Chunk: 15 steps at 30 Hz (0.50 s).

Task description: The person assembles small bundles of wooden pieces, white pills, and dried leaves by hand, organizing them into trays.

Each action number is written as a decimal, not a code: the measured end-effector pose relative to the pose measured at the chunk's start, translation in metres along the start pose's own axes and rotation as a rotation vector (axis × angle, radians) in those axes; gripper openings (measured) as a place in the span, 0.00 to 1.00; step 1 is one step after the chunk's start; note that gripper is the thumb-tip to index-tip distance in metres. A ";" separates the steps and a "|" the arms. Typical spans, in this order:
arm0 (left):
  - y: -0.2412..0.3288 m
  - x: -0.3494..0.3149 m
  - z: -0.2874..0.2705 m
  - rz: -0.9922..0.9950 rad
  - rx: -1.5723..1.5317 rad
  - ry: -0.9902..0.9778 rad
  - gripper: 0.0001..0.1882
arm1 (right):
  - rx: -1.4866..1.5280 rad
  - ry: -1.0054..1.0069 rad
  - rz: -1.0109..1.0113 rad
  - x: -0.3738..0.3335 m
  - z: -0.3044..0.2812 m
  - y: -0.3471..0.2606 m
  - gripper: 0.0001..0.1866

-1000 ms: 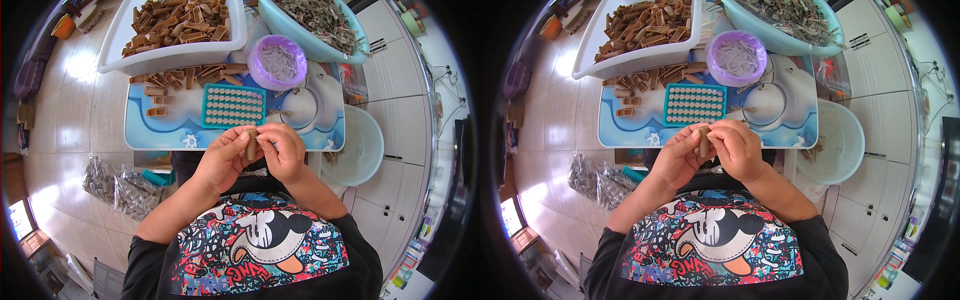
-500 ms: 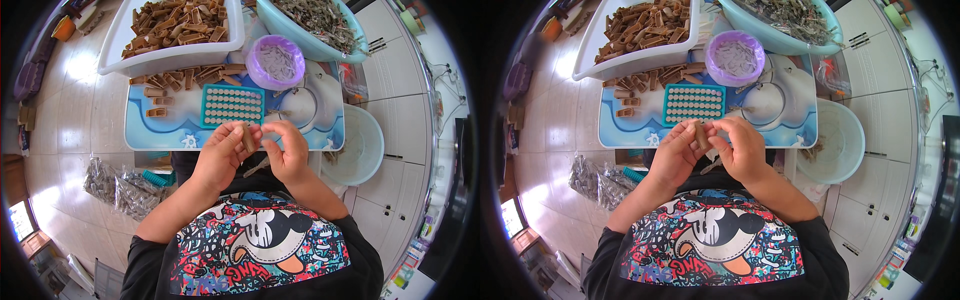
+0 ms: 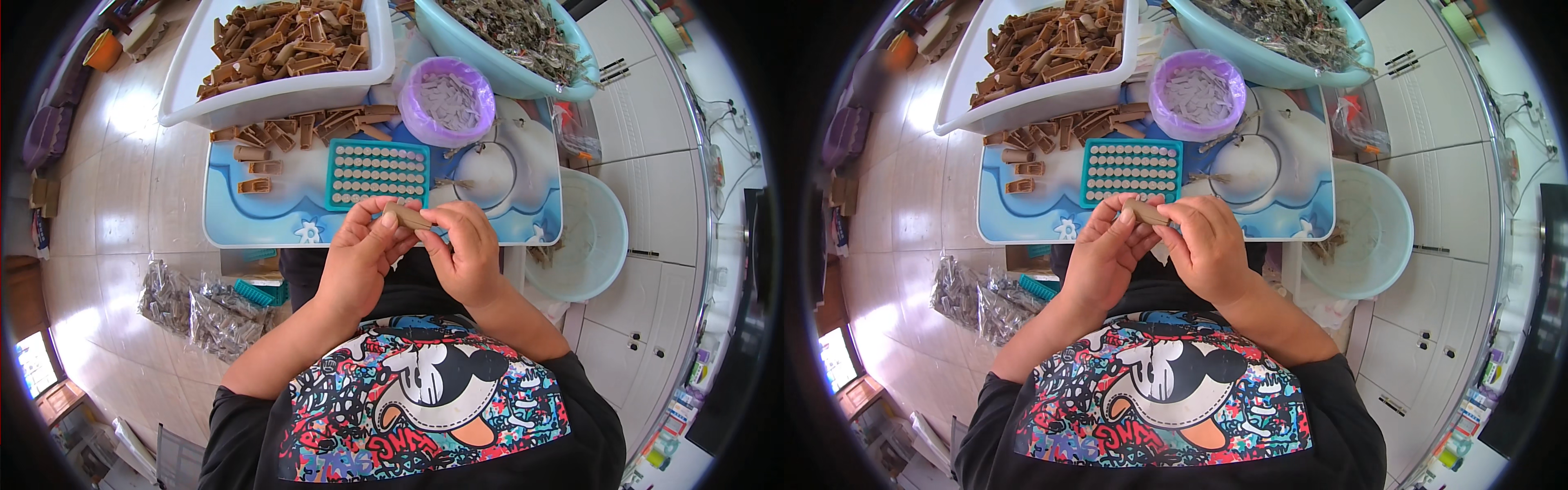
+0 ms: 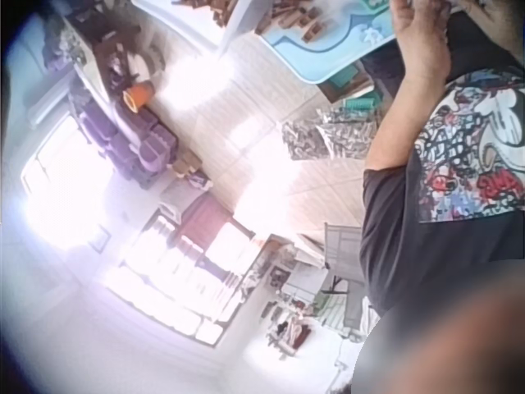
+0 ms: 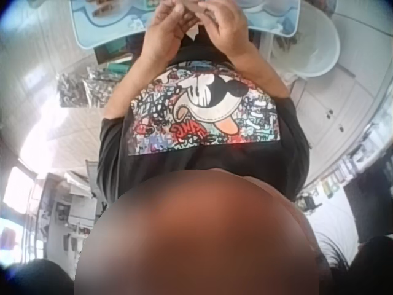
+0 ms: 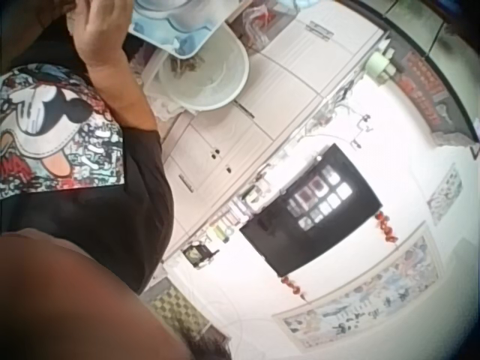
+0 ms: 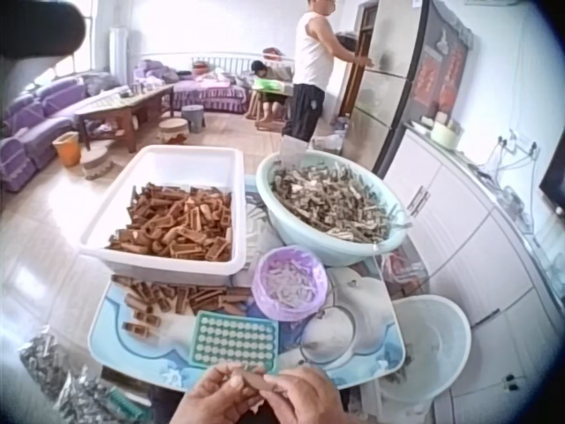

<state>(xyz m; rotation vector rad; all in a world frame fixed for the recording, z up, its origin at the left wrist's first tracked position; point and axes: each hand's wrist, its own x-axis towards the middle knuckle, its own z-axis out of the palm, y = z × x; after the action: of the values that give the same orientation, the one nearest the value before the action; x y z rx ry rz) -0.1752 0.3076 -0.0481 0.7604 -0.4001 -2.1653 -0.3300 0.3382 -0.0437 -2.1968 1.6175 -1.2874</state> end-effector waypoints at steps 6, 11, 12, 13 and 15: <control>-0.002 -0.003 0.002 -0.020 0.060 0.004 0.12 | -0.003 -0.019 -0.011 0.001 0.000 0.001 0.13; -0.007 0.000 0.001 -0.043 0.103 0.022 0.10 | 0.026 0.021 0.007 -0.006 0.004 0.011 0.12; -0.006 0.001 0.002 -0.063 0.101 0.046 0.10 | 0.069 0.003 0.040 -0.007 0.005 0.013 0.11; -0.005 0.001 0.003 -0.060 0.102 0.048 0.10 | 0.112 -0.015 0.073 -0.007 0.004 0.015 0.10; 0.000 -0.001 0.007 -0.136 0.190 0.042 0.10 | 0.098 0.043 0.156 -0.010 -0.008 0.021 0.08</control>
<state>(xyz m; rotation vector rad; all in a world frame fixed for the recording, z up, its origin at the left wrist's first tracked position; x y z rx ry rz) -0.1791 0.3083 -0.0424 0.9614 -0.5520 -2.2554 -0.3514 0.3407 -0.0558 -1.9574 1.6661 -1.3475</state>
